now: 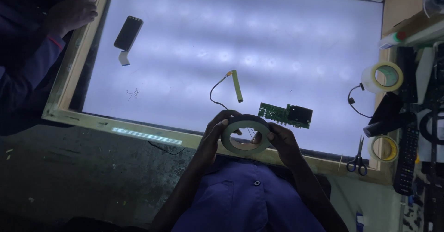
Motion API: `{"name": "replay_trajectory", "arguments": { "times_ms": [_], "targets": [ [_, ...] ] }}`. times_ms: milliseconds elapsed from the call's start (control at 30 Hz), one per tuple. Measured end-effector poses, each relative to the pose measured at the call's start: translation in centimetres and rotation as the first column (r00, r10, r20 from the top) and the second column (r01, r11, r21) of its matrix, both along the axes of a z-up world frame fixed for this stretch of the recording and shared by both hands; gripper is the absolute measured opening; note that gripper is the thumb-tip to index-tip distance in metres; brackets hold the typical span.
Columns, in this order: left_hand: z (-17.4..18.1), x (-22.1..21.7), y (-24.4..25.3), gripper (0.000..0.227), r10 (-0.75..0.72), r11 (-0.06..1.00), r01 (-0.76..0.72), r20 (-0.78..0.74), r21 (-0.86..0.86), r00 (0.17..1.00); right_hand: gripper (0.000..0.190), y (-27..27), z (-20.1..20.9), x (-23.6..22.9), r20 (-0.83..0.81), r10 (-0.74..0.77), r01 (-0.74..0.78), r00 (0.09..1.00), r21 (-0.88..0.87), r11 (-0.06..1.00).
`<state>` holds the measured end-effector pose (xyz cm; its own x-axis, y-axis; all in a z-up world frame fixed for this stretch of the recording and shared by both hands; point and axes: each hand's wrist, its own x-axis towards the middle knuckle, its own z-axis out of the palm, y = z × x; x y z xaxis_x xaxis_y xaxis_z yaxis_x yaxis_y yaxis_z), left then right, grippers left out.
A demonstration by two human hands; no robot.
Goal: A person applies adhesive tape to an electronic strip and organizes wires on a light table in a workshop.
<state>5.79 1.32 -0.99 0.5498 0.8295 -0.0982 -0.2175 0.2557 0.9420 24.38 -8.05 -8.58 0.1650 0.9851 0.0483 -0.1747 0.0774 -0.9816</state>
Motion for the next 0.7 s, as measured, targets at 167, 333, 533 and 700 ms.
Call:
{"name": "replay_trajectory", "arguments": {
  "times_ms": [167,333,533,700],
  "targets": [
    [0.6,1.6,0.7,0.026,-0.015,0.908,0.087,-0.177,0.411,0.984,0.029,-2.6,0.0,1.4,0.084,-0.128,0.133,0.988,-0.065,0.989],
    [-2.9,4.1,0.1,0.021,0.02,0.739,0.208,-0.33,0.641,0.944,0.04,-4.5,1.9,3.4,0.033,-0.129,0.132,0.991,-0.141,0.981],
    [-6.0,5.7,-0.4,0.062,-0.171,0.528,0.566,-0.574,0.633,0.801,0.041,-7.2,1.5,9.5,0.017,-0.392,0.377,0.92,-0.317,0.87],
    [-9.8,4.1,0.8,0.05,-0.053,0.612,0.56,-0.677,0.559,0.734,0.025,-10.3,2.0,19.6,0.537,-0.833,0.872,0.132,0.336,0.355]
  ]
}}
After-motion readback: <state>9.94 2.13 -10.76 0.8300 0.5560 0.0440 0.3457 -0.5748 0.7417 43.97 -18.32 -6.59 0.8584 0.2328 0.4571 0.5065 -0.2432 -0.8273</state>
